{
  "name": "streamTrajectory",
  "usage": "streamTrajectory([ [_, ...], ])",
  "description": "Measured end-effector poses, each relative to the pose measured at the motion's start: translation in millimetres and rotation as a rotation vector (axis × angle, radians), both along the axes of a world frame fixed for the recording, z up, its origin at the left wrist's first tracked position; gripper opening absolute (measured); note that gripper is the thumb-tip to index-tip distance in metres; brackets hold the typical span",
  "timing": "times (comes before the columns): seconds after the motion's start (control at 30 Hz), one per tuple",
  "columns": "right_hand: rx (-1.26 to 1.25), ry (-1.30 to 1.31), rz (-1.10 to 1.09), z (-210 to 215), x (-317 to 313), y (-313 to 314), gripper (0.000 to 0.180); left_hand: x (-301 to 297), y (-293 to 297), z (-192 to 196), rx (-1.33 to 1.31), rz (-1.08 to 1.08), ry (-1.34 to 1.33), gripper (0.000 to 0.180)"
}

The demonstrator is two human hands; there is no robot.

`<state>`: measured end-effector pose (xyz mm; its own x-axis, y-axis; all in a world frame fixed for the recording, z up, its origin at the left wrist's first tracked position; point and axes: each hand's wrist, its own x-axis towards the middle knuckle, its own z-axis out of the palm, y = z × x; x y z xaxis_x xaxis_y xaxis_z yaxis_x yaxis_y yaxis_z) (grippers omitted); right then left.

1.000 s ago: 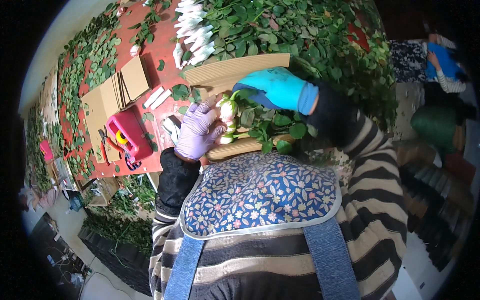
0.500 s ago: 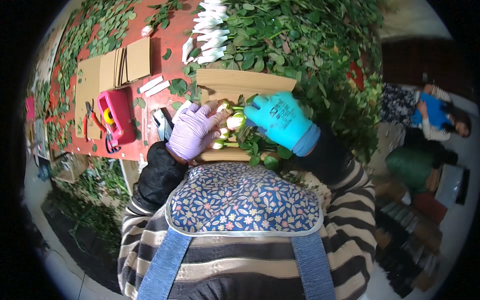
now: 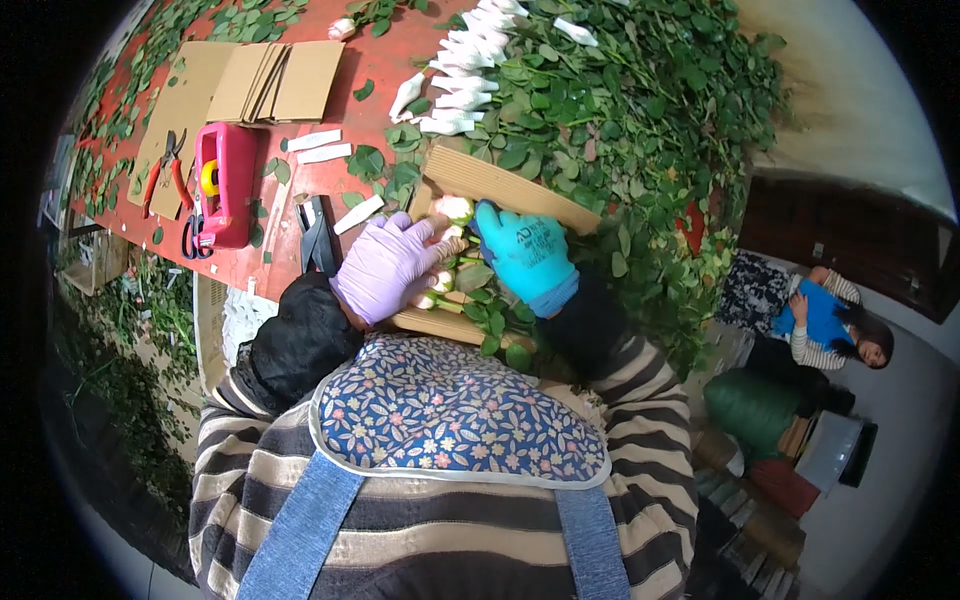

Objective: The person places a row of roses into a small cardboard box, arranges them neatly, and uses a stapler to secure the internal packing material.

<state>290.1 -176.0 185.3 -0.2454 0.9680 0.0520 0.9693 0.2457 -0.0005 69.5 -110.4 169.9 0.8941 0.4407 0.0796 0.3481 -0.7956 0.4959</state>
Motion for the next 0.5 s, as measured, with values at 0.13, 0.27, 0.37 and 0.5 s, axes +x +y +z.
streamTrajectory([
  [0.13, -0.062, -0.137, -0.011, -13, -2, 2, 0.029, 3, 2, -1, 0.012, -0.013, -0.001, 0.047],
  [0.27, -0.032, -0.167, -0.025, -19, -4, 0, 0.031, 2, 3, 5, 0.019, -0.027, -0.014, 0.043],
  [0.37, -0.003, -0.117, -0.010, -23, -1, -1, 0.030, 3, 8, 17, -0.017, -0.032, -0.053, 0.046],
  [0.5, -0.073, -0.102, -0.082, -17, -6, -2, 0.031, 9, 12, 24, 0.005, -0.019, -0.112, 0.056],
])
